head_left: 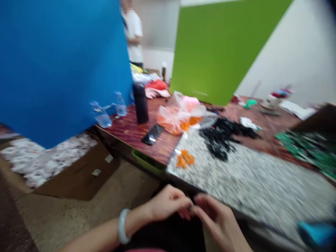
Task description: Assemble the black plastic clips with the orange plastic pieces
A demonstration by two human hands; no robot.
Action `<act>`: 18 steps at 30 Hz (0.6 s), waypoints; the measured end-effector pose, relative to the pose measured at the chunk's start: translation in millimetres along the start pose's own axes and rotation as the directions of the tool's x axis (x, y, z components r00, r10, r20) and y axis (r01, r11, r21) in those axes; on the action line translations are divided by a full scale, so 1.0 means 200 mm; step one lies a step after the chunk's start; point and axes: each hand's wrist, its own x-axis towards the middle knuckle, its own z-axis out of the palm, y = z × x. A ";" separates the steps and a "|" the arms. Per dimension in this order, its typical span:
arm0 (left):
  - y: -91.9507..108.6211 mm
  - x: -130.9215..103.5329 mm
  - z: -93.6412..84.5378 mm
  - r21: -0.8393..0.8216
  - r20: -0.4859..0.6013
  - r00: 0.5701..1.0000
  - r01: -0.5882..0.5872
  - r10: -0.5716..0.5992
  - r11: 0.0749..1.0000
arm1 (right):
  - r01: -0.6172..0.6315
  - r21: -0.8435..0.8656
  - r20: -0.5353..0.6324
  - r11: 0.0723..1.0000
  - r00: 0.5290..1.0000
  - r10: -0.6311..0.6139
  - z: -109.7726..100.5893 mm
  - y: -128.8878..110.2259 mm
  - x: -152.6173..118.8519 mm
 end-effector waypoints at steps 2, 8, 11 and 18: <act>0.06 0.02 0.00 -0.035 0.011 1.000 -0.015 0.016 0.999 | 0.019 0.099 -0.082 0.995 0.997 -0.011 -0.02 0.00 0.00; 0.14 0.02 0.01 0.031 0.007 0.999 -0.044 0.044 0.999 | 0.058 0.168 -0.180 0.984 0.983 -0.027 -0.03 -0.02 -0.05; 0.12 -0.01 0.04 0.058 0.004 0.999 -0.051 0.051 0.997 | 0.080 0.185 -0.191 0.979 0.981 -0.044 -0.02 -0.02 -0.09; 0.12 -0.03 0.05 0.069 -0.014 0.998 -0.063 0.064 0.996 | 0.085 0.175 -0.210 0.981 0.977 -0.047 0.00 -0.01 -0.11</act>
